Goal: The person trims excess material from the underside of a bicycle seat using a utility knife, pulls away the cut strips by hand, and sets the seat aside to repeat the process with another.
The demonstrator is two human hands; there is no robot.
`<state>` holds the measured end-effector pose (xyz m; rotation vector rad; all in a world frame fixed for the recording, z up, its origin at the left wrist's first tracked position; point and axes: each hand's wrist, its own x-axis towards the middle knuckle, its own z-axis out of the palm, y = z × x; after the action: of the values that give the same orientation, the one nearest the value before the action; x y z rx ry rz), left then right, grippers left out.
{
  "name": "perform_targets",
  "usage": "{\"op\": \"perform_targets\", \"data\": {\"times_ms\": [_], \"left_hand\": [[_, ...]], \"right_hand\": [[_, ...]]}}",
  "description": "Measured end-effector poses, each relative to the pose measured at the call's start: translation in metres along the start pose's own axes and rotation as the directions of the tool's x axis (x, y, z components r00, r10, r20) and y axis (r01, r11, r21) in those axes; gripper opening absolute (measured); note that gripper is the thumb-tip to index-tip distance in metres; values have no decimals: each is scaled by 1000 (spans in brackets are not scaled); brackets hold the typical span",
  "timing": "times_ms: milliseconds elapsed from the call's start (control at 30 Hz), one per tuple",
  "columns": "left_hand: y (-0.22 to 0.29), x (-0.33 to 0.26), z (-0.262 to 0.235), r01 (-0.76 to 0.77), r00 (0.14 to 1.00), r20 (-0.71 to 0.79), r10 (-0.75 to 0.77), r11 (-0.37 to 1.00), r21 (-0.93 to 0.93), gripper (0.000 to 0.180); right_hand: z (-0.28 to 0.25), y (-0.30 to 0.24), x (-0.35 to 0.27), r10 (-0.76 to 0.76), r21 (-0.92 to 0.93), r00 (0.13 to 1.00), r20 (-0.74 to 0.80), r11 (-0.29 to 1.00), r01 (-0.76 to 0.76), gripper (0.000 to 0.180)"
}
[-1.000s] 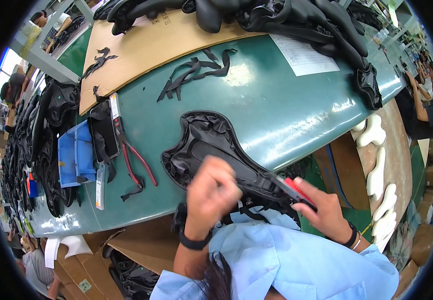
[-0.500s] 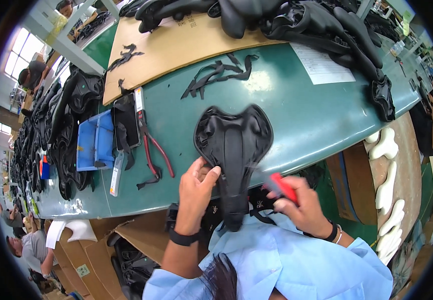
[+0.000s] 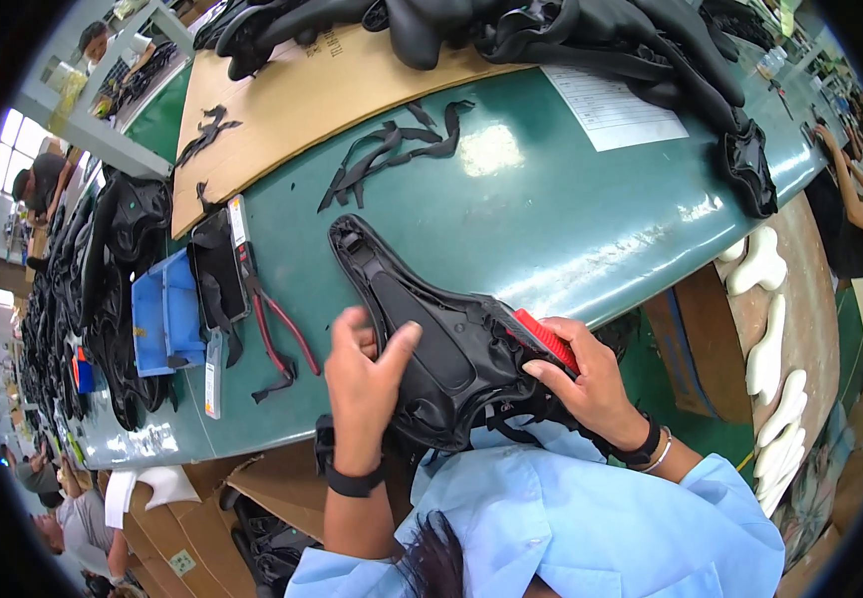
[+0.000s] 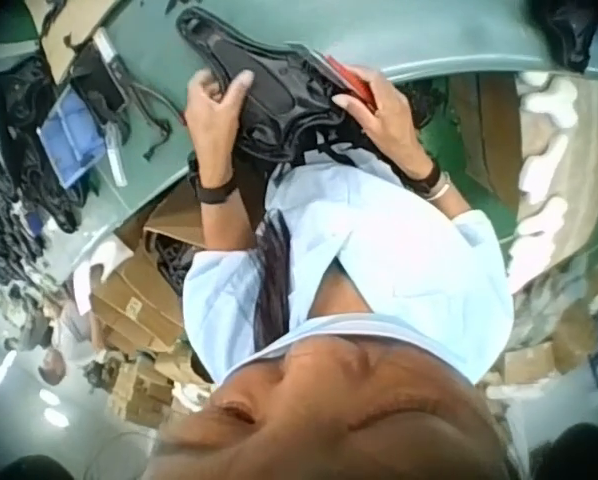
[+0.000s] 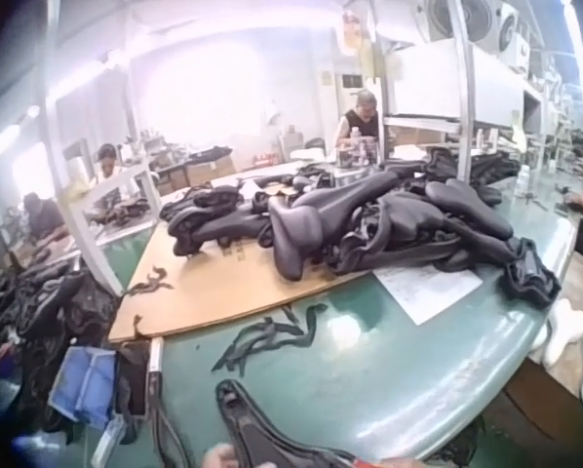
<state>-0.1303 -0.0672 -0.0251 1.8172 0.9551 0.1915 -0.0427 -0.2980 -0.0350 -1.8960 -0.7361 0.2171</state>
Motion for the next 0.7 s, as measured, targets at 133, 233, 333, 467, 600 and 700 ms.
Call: {"op": "perform_targets", "data": {"times_ms": [133,233,333,467,600,700], "left_hand": [[3,22,-23,203,928,372,-35,883,-424,42],[13,20,-29,224,918,394,-53,888,-402,38],[20,22,-25,180,916,400,-8,902,-394,34],[19,24,-24,159,919,394,8,907,-390,33],[12,16,-29,170,935,353,-22,904,-392,32],[14,4,-27,152,954,298,-22,894,-421,31]], "right_hand": [[-19,5,13,-210,-107,960,186,967,232,46],[-37,1,28,-328,-262,873,360,863,432,58],[-40,-8,41,-296,-402,802,519,744,534,53],[-47,-5,39,-287,-468,768,573,654,594,57],[-46,-17,4,-85,-503,832,548,761,409,70],[-42,-30,-9,66,-565,869,491,783,259,64]]}}
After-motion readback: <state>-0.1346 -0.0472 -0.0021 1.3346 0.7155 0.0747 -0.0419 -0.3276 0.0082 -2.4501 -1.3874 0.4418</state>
